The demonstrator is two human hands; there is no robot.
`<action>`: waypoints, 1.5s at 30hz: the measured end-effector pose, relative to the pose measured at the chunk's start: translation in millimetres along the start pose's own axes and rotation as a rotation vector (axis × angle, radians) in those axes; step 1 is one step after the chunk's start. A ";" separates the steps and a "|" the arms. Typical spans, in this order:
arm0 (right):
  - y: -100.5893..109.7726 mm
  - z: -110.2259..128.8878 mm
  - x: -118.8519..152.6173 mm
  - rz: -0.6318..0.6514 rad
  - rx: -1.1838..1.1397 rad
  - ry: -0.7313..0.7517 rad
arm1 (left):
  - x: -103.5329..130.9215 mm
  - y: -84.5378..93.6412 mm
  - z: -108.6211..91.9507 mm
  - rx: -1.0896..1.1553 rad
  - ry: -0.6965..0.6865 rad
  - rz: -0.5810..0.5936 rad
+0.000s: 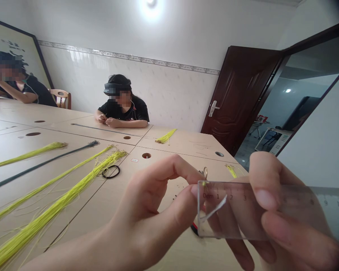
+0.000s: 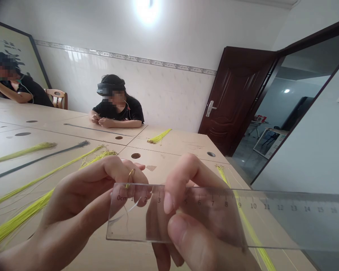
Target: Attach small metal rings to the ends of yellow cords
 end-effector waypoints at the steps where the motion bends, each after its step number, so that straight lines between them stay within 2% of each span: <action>1: -0.7 0.8 -0.4 0.021 0.010 0.006 | 0.0 -0.1 0.2 -0.005 -0.004 0.003; 4: -1.4 0.6 -1.0 0.017 0.006 -0.013 | 0.0 1.0 0.2 -0.019 -0.015 -0.002; 9: -1.9 -6.0 1.9 -0.102 -0.084 -0.109 | 0.4 2.1 -0.2 0.008 -0.006 -0.001; 13: -2.4 -6.8 2.8 -0.076 -0.105 -0.102 | 1.6 0.1 -2.1 0.012 -0.011 0.006; 19: -4.3 -4.9 1.8 0.032 -0.090 -0.059 | 0.2 -0.8 -4.7 -0.030 -0.013 0.007; 23: -0.2 -1.4 1.4 -0.031 -0.107 0.001 | -3.4 0.1 -5.2 -0.057 -0.037 0.017; 29: -3.6 -5.2 2.4 0.004 -0.082 -0.041 | -2.6 -0.7 -5.9 -0.049 -0.021 0.024; 34: -2.0 -5.5 3.4 -0.047 -0.079 -0.068 | -1.0 -0.6 -6.1 -0.075 -0.033 0.017; 38: -1.1 2.8 -0.5 0.037 0.004 -0.010 | -3.9 1.5 -3.2 -0.095 -0.031 -0.042; 45: 16.4 1.0 -20.0 -0.074 0.173 -0.103 | -11.9 14.5 -1.2 0.033 -0.093 -0.229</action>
Point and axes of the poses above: each hand's wrist, its own x-axis away from the middle knuckle, its own y-axis out of the back of the hand, z = x × y, the point moved 7 cm from there along -x, towards the middle knuckle, and after that the axes turned 14 degrees about -z, right-handed, at the moved point
